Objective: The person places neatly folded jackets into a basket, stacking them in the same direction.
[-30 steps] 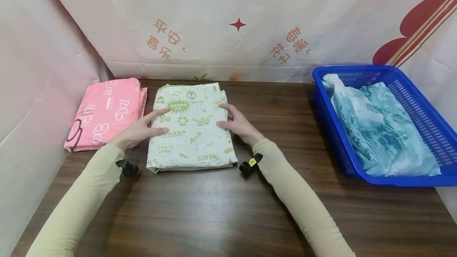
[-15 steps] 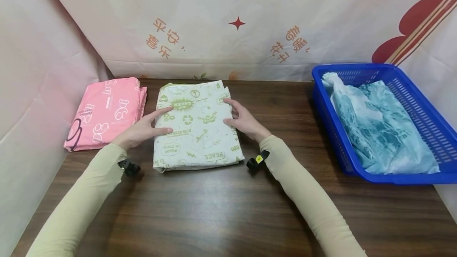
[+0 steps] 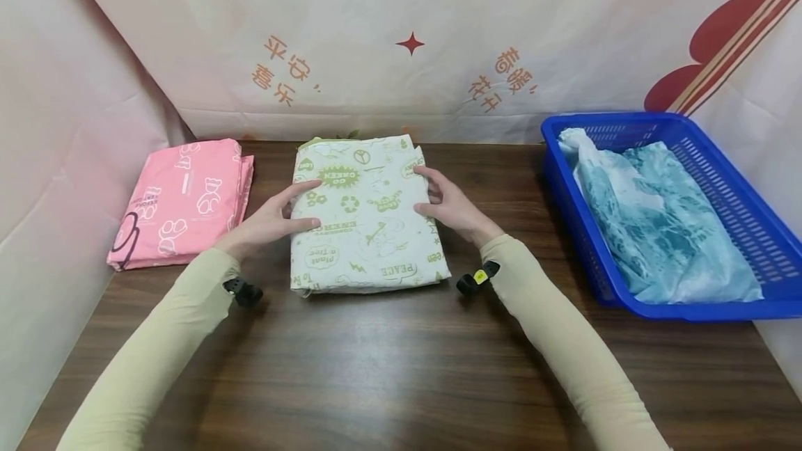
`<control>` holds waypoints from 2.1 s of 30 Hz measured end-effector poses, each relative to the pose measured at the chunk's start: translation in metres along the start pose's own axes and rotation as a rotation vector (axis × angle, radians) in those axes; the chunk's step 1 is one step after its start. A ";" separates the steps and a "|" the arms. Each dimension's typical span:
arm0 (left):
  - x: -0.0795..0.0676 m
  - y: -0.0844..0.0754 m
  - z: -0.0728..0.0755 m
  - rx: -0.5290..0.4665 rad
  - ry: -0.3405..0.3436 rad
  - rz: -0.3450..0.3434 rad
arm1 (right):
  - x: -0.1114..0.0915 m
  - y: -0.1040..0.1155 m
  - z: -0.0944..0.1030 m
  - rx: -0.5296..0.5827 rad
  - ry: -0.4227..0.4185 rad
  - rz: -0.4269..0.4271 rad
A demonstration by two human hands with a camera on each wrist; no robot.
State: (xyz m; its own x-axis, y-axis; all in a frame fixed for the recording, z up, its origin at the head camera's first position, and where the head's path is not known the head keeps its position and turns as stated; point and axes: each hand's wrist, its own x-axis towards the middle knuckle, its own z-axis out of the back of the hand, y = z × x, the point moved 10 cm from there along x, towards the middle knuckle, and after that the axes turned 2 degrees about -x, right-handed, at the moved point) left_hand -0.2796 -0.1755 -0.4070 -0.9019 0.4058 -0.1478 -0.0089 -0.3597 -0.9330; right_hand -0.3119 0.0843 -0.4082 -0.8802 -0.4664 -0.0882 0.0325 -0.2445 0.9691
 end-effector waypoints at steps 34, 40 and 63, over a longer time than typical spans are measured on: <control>0.046 -0.082 -0.037 -0.162 0.012 -0.134 | -0.056 0.043 0.088 -0.091 -0.145 -0.026; 0.051 -0.096 -0.047 -0.187 0.040 -0.148 | -0.068 0.055 0.104 -0.163 -0.158 -0.059; 0.082 -0.162 -0.106 -0.210 0.138 -0.267 | -0.121 0.079 0.182 -0.483 -0.156 -0.129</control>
State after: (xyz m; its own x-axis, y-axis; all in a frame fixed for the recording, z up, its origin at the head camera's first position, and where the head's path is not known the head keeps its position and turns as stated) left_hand -0.3062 0.0049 -0.3032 -0.8130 0.5766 0.0807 -0.1343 -0.0508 -0.9896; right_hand -0.2890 0.2767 -0.2789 -0.9504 -0.2833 -0.1286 0.1014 -0.6729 0.7328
